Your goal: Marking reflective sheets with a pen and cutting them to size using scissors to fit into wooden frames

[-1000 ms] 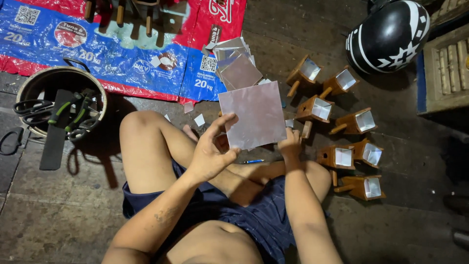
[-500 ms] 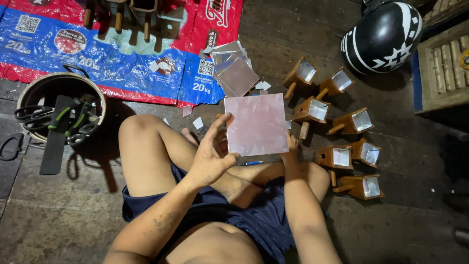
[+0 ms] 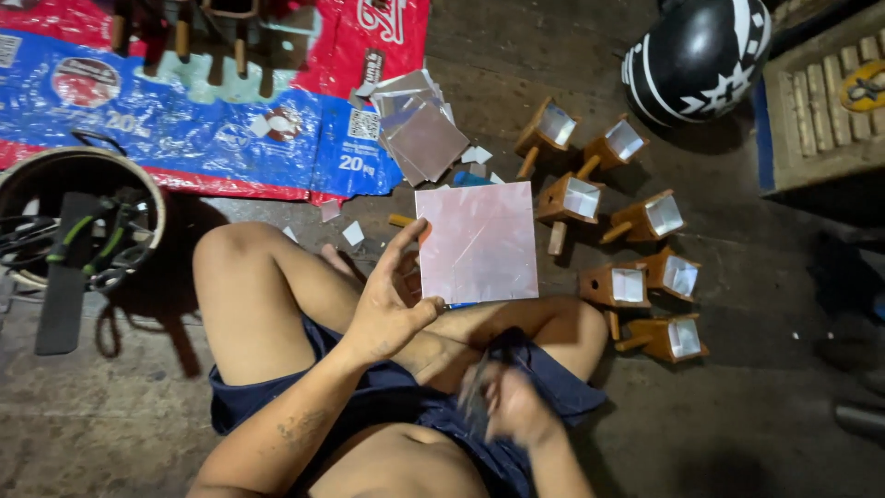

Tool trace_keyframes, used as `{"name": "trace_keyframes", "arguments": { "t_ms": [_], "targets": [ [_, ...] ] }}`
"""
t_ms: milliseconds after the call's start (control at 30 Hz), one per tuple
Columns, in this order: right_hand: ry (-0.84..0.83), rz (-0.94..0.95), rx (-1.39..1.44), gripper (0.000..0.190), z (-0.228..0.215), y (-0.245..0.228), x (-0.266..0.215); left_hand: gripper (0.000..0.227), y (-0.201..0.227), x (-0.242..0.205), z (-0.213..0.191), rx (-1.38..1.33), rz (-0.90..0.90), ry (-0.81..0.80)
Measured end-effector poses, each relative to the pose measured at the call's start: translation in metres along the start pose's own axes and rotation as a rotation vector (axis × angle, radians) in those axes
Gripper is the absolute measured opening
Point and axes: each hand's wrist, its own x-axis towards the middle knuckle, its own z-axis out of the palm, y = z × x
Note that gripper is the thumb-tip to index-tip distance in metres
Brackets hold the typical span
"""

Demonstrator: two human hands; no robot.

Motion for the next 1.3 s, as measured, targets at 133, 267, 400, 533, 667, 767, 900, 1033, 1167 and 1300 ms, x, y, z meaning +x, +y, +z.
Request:
{"name": "trace_keyframes", "arguments": {
  "t_ms": [133, 267, 400, 533, 667, 767, 900, 1033, 1167, 1300],
  "targets": [
    [-0.491, -0.264, 0.975, 0.054, -0.002, -0.076, -0.042, 0.099, -0.003, -0.001, 0.006, 0.025, 0.056, -0.119],
    [-0.566, -0.371, 1.104, 0.046, -0.011, -0.077, -0.048, 0.102, -0.006, -0.003, 0.007, 0.011, 0.076, -0.15],
    [-0.569, -0.339, 0.85, 0.041, -0.041, -0.108, -0.049, 0.104, -0.006, -0.007, 0.004, -0.029, 0.064, -0.166],
    [-0.536, -0.352, 0.63, 0.051, -0.056, -0.129, -0.046, 0.104, -0.004, -0.009, 0.004, -0.091, 0.033, -0.176],
    [-0.522, -0.353, 0.582, 0.052, -0.054, -0.126, -0.043, 0.105, -0.003, -0.008, 0.007, -0.078, 0.014, -0.203],
    [-0.501, -0.321, 0.535, 0.051, -0.053, -0.123, -0.042, 0.105, 0.002, -0.008, 0.01, -0.116, -0.021, -0.219],
    [-0.489, -0.27, 0.491, 0.054, -0.049, -0.116, -0.044, 0.104, 0.006, -0.008, 0.012, -0.109, -0.018, -0.235],
    [-0.455, -0.314, 0.471, 0.048, -0.045, -0.112, -0.043, 0.102, 0.004, -0.009, 0.01, -0.082, -0.017, -0.261],
    [-0.428, -0.314, 0.474, 0.042, -0.046, -0.116, -0.043, 0.1, 0.003, -0.009, 0.009, -0.06, 0.016, -0.291],
    [-0.419, -0.276, 0.505, 0.039, -0.044, -0.115, -0.043, 0.1, 0.004, -0.009, 0.01, -0.051, 0.021, -0.295]
  ]
}}
